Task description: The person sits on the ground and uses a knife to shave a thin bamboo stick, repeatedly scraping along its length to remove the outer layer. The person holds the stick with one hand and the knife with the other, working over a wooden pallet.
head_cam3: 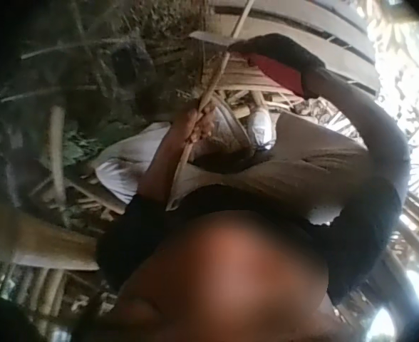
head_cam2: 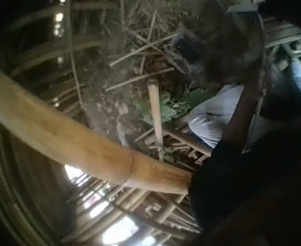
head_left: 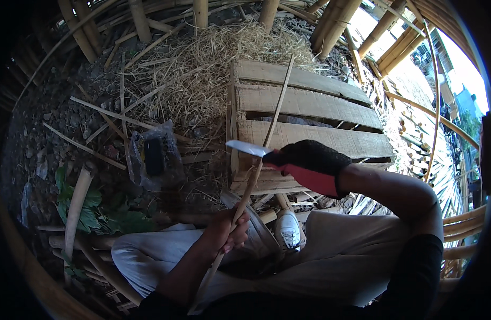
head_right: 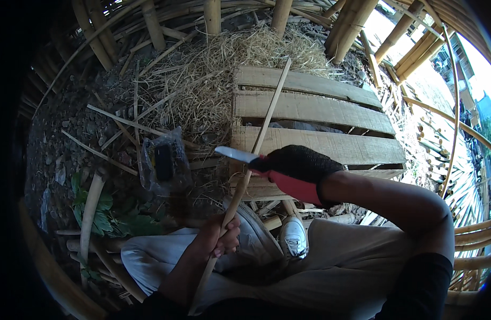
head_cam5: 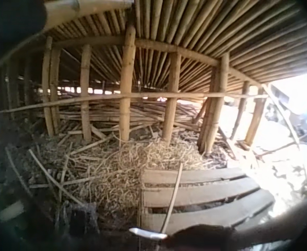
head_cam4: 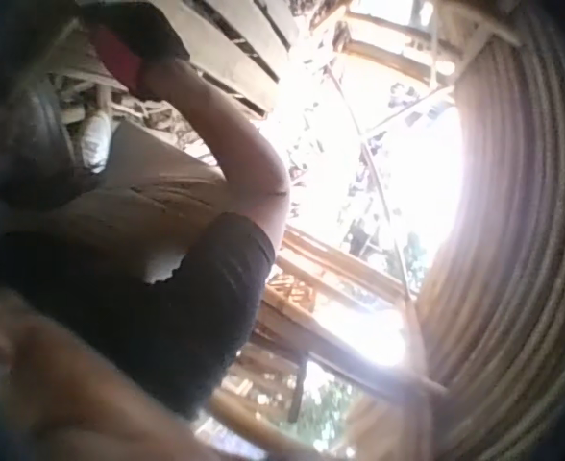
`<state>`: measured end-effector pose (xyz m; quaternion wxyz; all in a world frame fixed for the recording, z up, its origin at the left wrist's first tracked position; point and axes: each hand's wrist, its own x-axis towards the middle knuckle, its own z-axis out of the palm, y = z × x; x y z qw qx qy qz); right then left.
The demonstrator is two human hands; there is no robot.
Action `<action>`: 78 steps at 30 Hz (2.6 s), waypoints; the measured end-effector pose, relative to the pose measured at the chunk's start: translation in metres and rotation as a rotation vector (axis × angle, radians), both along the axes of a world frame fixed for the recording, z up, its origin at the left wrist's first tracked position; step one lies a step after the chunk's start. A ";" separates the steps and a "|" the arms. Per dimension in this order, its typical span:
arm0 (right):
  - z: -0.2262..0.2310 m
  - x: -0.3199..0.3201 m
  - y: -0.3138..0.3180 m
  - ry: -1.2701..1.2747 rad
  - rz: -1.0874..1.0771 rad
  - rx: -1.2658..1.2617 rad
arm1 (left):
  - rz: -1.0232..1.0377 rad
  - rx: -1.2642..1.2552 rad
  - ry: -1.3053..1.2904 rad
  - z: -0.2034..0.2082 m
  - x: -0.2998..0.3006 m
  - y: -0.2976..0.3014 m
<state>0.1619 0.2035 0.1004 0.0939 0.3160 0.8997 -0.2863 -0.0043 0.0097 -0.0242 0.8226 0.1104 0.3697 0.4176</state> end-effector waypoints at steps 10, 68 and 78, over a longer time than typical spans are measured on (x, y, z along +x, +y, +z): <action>0.037 -0.021 0.021 -0.004 -0.406 -0.028 | 0.038 0.008 0.016 -0.001 -0.001 -0.007; 0.006 -0.012 0.009 -0.174 -0.104 0.102 | 0.015 -0.034 0.064 0.008 0.003 -0.002; -0.012 0.004 0.012 -0.007 -0.028 0.348 | 0.041 0.029 0.077 0.008 0.010 -0.003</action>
